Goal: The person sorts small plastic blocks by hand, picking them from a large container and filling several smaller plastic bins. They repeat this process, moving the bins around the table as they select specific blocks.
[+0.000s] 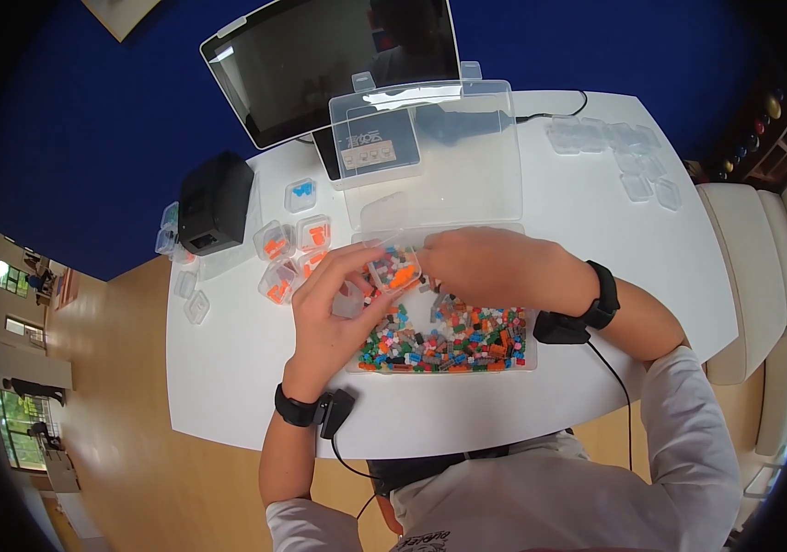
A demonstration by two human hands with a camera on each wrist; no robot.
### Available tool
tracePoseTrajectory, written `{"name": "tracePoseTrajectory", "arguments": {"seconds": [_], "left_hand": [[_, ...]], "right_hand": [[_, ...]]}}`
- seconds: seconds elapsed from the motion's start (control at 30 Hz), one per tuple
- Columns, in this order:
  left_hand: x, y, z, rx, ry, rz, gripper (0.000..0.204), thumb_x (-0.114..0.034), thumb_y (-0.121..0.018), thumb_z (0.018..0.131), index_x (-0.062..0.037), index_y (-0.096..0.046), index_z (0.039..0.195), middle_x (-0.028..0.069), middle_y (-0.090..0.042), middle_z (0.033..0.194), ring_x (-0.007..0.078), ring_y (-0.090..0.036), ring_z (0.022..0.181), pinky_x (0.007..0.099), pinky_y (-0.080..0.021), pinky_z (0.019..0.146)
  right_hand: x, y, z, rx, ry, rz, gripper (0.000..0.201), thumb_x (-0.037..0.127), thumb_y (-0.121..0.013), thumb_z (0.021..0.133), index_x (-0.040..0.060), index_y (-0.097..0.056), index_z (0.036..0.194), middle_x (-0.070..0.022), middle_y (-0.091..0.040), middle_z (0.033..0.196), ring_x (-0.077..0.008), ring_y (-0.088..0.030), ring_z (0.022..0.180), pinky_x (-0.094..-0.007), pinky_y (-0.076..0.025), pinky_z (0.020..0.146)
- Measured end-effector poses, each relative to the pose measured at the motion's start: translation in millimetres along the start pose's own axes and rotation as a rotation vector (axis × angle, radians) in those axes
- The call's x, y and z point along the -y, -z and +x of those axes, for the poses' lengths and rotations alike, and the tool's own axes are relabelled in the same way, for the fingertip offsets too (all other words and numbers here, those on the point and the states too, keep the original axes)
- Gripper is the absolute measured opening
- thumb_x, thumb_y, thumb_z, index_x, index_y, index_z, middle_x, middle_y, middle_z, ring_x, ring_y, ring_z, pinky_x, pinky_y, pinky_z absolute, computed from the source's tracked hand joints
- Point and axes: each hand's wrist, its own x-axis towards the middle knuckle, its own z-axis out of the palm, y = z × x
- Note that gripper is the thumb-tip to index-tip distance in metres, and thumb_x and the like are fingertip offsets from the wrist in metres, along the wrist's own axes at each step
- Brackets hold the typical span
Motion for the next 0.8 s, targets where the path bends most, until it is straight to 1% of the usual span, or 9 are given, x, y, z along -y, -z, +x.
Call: {"name": "tracePoseTrajectory", "arguments": {"seconds": [0.03, 0.17, 0.23, 0.27, 0.33, 0.47, 0.53, 0.63, 0.8], "left_hand": [[0.1, 0.1, 0.2, 0.000, -0.001, 0.000, 0.060, -0.002, -0.101, 0.081, -0.0080, -0.081, 0.137, 0.0096, -0.082, 0.141, 0.0118, -0.076, 0.090, 0.0290, -0.056, 0.081], [0.0, 0.2, 0.0, 0.006, -0.001, 0.002, 0.061, -0.003, -0.101, 0.081, -0.0080, -0.081, 0.138, 0.0099, -0.082, 0.142, 0.0120, -0.076, 0.090, 0.0289, -0.056, 0.081], [0.1, 0.3, 0.0, 0.004, -0.007, 0.004, 0.061, -0.003, -0.101, 0.081, -0.0080, -0.081, 0.138, 0.0098, -0.082, 0.142, 0.0121, -0.076, 0.090, 0.0290, -0.056, 0.081], [0.3, 0.2, -0.2, 0.004, -0.007, 0.004, 0.061, -0.003, -0.101, 0.081, -0.0081, -0.081, 0.138, 0.0097, -0.082, 0.142, 0.0121, -0.076, 0.090, 0.0291, -0.056, 0.081], [0.2, 0.0, 0.2, 0.005, -0.009, 0.003, 0.061, -0.003, -0.101, 0.081, -0.0081, -0.081, 0.138, 0.0095, -0.082, 0.142, 0.0122, -0.076, 0.090, 0.0292, -0.056, 0.080], [-0.9, 0.3, -0.3, 0.009, 0.005, 0.004, 0.061, -0.003, -0.100, 0.081, -0.0081, -0.081, 0.139, 0.0090, -0.082, 0.141, 0.0120, -0.076, 0.090, 0.0295, -0.056, 0.080], [-0.4, 0.3, -0.4, 0.011, 0.013, 0.001, 0.061, -0.003, -0.100, 0.081, -0.0080, -0.081, 0.139, 0.0088, -0.082, 0.141, 0.0118, -0.076, 0.090, 0.0296, -0.055, 0.080], [0.3, 0.5, -0.4, 0.018, 0.018, -0.010, 0.061, -0.002, -0.100, 0.082, -0.0080, -0.081, 0.139, 0.0087, -0.082, 0.140, 0.0116, -0.076, 0.090, 0.0295, -0.056, 0.080], [-0.6, -0.1, -0.2, 0.009, 0.011, -0.008, 0.061, -0.003, -0.100, 0.082, -0.0080, -0.081, 0.139, 0.0087, -0.082, 0.137, 0.0116, -0.076, 0.090, 0.0294, -0.056, 0.081]], "right_hand": [[-0.2, -2.7, 1.8, 0.032, -0.020, 0.013, 0.014, 0.006, -0.073, 0.105, -0.0015, -0.069, 0.115, -0.0194, -0.073, 0.107, -0.0405, -0.074, 0.107, -0.0501, -0.059, 0.094], [-7.3, -12.5, 7.2, 0.017, -0.010, -0.004, 0.014, 0.012, -0.073, 0.107, -0.0016, -0.070, 0.112, -0.0192, -0.073, 0.104, -0.0409, -0.074, 0.104, -0.0507, -0.059, 0.091], [-3.9, -9.1, 7.9, 0.044, -0.043, -0.035, 0.017, 0.011, -0.079, 0.102, -0.0014, -0.071, 0.110, -0.0185, -0.075, 0.102, -0.0405, -0.075, 0.103, -0.0502, -0.060, 0.090], [-2.6, -6.4, 6.8, 0.045, -0.044, -0.035, 0.017, 0.011, -0.079, 0.102, -0.0014, -0.071, 0.110, -0.0185, -0.075, 0.102, -0.0405, -0.075, 0.103, -0.0502, -0.060, 0.090], [-0.9, -1.5, 5.0, 0.082, -0.016, -0.053, 0.023, 0.010, -0.086, 0.096, -0.0003, -0.071, 0.111, -0.0172, -0.076, 0.103, -0.0390, -0.075, 0.106, -0.0493, -0.061, 0.091], [-0.6, -3.5, 4.6, 0.058, -0.014, -0.055, 0.030, 0.009, -0.091, 0.090, 0.0017, -0.071, 0.111, -0.0152, -0.076, 0.103, -0.0379, -0.076, 0.107, -0.0484, -0.061, 0.092], [-0.5, -2.4, 7.4, 0.146, -0.065, -0.050, 0.033, 0.010, -0.092, 0.090, 0.0032, -0.071, 0.114, -0.0143, -0.076, 0.106, -0.0377, -0.075, 0.108, -0.0489, -0.061, 0.092], [-3.8, -2.9, 4.1, 0.138, -0.022, -0.039, 0.039, 0.011, -0.093, 0.090, 0.0045, -0.069, 0.121, -0.0142, -0.077, 0.111, -0.0378, -0.075, 0.111, -0.0489, -0.060, 0.094], [-1.8, -2.7, 5.4, 0.168, -0.055, -0.045, 0.045, 0.012, -0.093, 0.090, 0.0061, -0.068, 0.127, -0.0143, -0.076, 0.114, -0.0379, -0.074, 0.114, -0.0493, -0.059, 0.096]]}}
